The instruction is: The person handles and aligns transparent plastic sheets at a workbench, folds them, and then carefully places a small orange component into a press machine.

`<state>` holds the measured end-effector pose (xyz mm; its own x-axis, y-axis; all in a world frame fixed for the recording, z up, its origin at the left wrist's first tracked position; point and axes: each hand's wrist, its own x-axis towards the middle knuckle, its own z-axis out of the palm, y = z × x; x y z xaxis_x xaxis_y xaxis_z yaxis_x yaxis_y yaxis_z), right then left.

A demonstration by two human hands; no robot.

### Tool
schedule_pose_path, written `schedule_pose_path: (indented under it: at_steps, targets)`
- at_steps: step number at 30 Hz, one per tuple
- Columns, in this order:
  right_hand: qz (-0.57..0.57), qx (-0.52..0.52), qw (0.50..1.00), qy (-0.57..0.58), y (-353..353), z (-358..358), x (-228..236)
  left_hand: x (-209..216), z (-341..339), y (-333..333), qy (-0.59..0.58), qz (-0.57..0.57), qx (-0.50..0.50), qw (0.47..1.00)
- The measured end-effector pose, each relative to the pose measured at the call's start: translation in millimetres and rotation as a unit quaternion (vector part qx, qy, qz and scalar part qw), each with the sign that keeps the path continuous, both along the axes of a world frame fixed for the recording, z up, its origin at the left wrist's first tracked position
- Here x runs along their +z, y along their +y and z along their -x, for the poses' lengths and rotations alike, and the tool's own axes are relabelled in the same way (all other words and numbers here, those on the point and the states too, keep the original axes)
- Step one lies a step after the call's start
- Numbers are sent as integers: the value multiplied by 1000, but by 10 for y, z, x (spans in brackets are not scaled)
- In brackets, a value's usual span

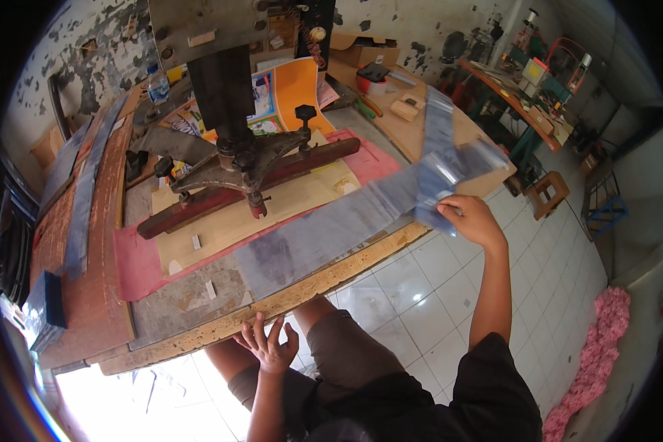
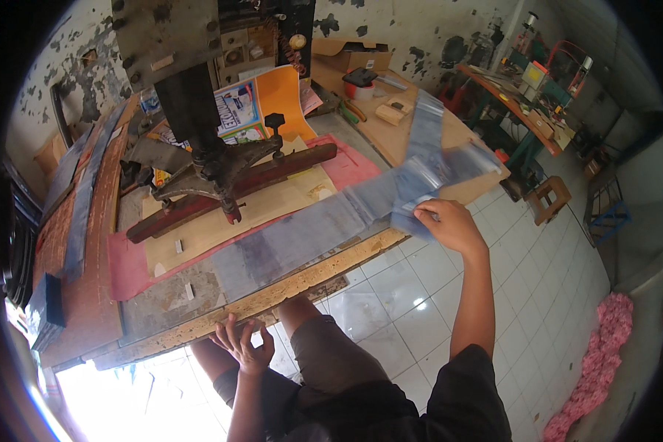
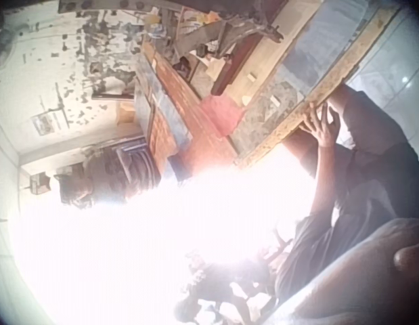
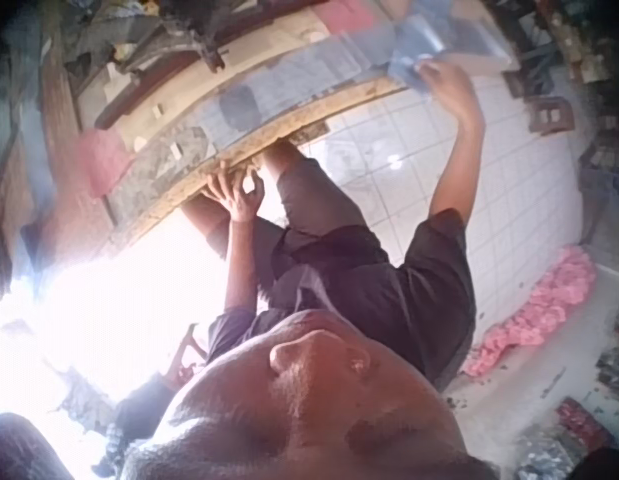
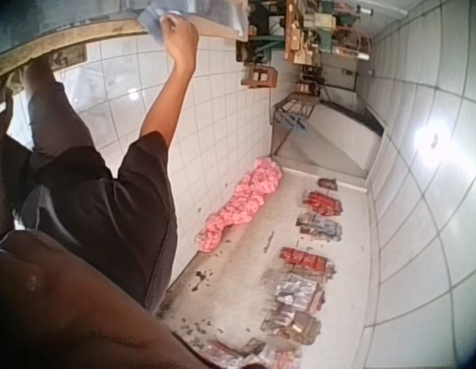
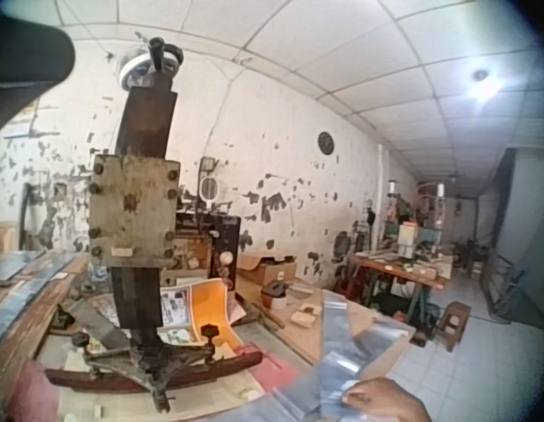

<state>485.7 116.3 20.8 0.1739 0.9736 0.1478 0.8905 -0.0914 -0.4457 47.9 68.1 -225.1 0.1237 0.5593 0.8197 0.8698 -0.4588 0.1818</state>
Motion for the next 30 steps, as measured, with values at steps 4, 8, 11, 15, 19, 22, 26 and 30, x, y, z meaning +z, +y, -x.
schedule_pose_path:
  at_steps: [4, 8, 11, 15, 19, 22, 26, 30]
  targets:
    - [-29, 39, 998, -28, -128, 101, -65, -4, -3, 5, -4, 5, -3, 1000]
    - [-135, 59, 984, -99, -298, 185, -413, 19, 17, -16, 4, 8, -1, 1000]
    - [-201, 48, 970, -127, -364, 218, -679, 41, 41, -23, -2, 13, -10, 1000]
    - [-233, 38, 963, -133, -349, 202, -893, 215, -9, -127, -11, 26, 5, 1000]
    - [-263, 19, 957, -124, -309, 185, -1030, 727, -308, -157, -18, 17, -88, 996]
    - [-272, 12, 956, -113, -278, 164, -1051, 1131, -860, -10, 20, 95, -212, 972]
    - [-277, 14, 956, -93, -256, 129, -1105, 1602, -1752, 211, 116, 181, -330, 919]
    - [-263, 18, 962, -63, -255, 64, -1122, 1689, -2447, 500, 208, 213, -322, 899]
